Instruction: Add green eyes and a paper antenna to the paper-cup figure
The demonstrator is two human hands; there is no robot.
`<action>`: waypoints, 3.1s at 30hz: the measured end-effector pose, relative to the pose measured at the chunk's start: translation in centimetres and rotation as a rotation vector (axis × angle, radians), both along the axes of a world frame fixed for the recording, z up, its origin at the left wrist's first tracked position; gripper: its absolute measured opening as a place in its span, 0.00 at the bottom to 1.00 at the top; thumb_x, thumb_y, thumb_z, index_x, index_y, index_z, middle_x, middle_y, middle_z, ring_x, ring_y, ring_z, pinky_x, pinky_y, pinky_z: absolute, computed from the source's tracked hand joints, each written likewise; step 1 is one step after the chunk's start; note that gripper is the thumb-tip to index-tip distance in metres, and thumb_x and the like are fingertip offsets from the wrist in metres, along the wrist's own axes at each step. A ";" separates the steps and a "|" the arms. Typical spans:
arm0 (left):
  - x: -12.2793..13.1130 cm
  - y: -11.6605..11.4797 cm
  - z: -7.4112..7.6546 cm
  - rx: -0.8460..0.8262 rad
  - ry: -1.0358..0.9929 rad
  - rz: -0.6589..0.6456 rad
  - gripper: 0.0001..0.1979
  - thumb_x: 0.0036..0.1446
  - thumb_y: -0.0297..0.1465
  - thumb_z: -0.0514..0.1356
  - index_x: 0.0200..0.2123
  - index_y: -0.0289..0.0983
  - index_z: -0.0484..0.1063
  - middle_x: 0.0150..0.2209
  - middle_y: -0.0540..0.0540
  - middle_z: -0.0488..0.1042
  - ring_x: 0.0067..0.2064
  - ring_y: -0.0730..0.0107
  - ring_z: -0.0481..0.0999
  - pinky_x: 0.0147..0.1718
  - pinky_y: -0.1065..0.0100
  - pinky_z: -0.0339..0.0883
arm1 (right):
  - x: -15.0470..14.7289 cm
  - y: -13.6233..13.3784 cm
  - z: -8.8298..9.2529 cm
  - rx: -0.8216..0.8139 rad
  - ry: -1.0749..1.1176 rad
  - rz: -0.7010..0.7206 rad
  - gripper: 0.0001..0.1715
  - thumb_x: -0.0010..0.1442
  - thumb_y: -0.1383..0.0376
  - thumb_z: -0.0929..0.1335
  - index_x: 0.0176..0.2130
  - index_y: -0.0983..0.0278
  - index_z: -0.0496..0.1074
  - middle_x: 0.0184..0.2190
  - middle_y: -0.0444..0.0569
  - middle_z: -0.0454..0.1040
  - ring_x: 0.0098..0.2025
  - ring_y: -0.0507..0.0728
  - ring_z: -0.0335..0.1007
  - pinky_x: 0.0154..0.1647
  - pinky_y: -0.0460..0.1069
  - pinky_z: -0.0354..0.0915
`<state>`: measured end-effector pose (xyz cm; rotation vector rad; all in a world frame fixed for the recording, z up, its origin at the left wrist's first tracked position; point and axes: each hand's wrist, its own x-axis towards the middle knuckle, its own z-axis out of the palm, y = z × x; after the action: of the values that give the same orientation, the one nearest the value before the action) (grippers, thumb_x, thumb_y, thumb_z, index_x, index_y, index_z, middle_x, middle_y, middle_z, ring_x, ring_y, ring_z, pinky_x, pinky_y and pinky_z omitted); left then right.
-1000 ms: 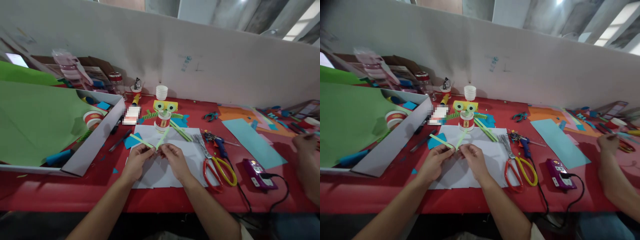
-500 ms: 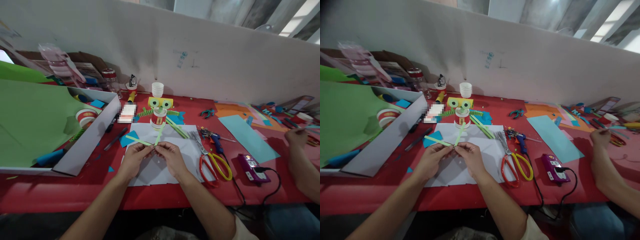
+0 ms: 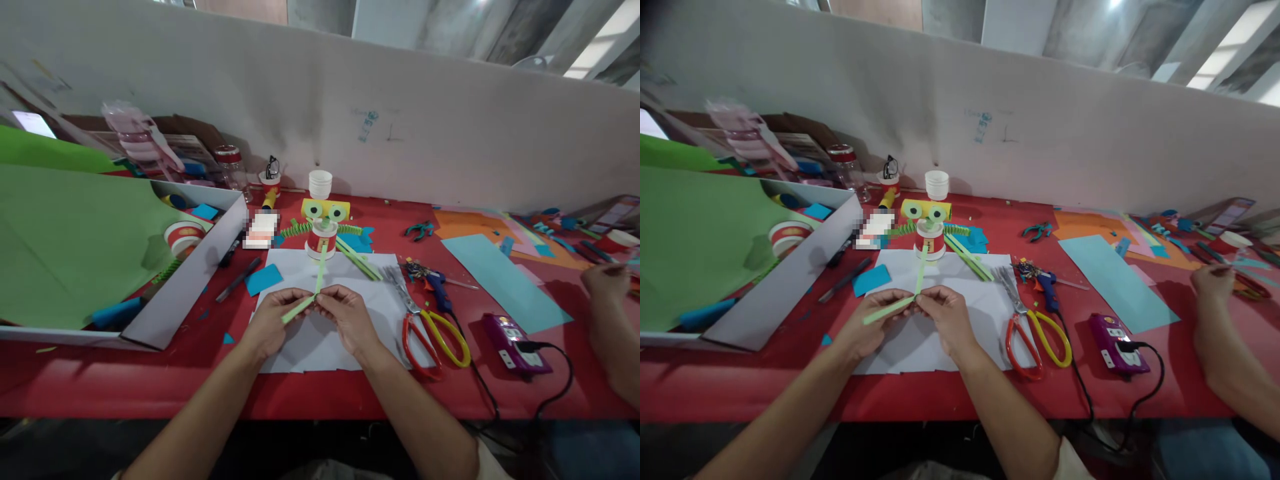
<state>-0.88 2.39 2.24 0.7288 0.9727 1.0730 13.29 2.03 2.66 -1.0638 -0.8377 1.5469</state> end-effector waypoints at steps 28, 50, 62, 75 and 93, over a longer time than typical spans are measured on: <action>-0.1 0.2 0.2 0.016 0.031 0.022 0.11 0.37 0.33 0.71 0.21 0.34 0.75 0.21 0.49 0.73 0.23 0.76 0.67 0.23 0.73 0.58 | -0.4 -0.2 -0.3 0.091 -0.111 -0.007 0.08 0.46 0.60 0.74 0.26 0.64 0.78 0.22 0.45 0.76 0.26 0.53 0.69 0.30 0.48 0.65; 0.1 -0.1 0.0 0.128 -0.002 0.002 0.14 0.42 0.29 0.69 0.35 0.35 0.76 0.25 0.51 0.74 0.28 0.74 0.73 0.32 0.72 0.66 | 0.2 0.1 0.0 0.022 -0.099 0.069 0.11 0.48 0.60 0.72 0.21 0.64 0.71 0.18 0.41 0.71 0.23 0.49 0.62 0.27 0.46 0.56; 0.2 -0.2 0.4 0.184 -0.004 0.091 0.10 0.43 0.27 0.69 0.26 0.36 0.70 0.24 0.53 0.72 0.28 0.77 0.70 0.30 0.75 0.62 | 0.2 -0.1 -0.4 0.183 -0.127 0.062 0.08 0.49 0.61 0.73 0.30 0.63 0.74 0.24 0.42 0.72 0.28 0.51 0.65 0.29 0.46 0.59; 0.3 -0.1 -0.2 0.192 -0.020 0.098 0.07 0.45 0.30 0.68 0.25 0.33 0.75 0.23 0.50 0.74 0.27 0.75 0.72 0.30 0.73 0.65 | 0.1 0.2 -0.6 0.151 -0.202 0.015 0.09 0.47 0.61 0.73 0.30 0.63 0.77 0.25 0.44 0.75 0.28 0.53 0.67 0.32 0.48 0.62; 0.4 -0.1 -0.3 0.095 0.039 0.072 0.09 0.40 0.32 0.71 0.24 0.34 0.78 0.25 0.47 0.77 0.29 0.73 0.73 0.32 0.72 0.66 | -0.1 0.1 -0.7 0.162 -0.152 -0.011 0.06 0.47 0.63 0.73 0.28 0.63 0.76 0.21 0.42 0.71 0.25 0.51 0.62 0.28 0.46 0.61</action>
<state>-0.53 2.26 1.95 0.7990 0.9927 1.1783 13.21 2.16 1.98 -1.0745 -1.0413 1.3767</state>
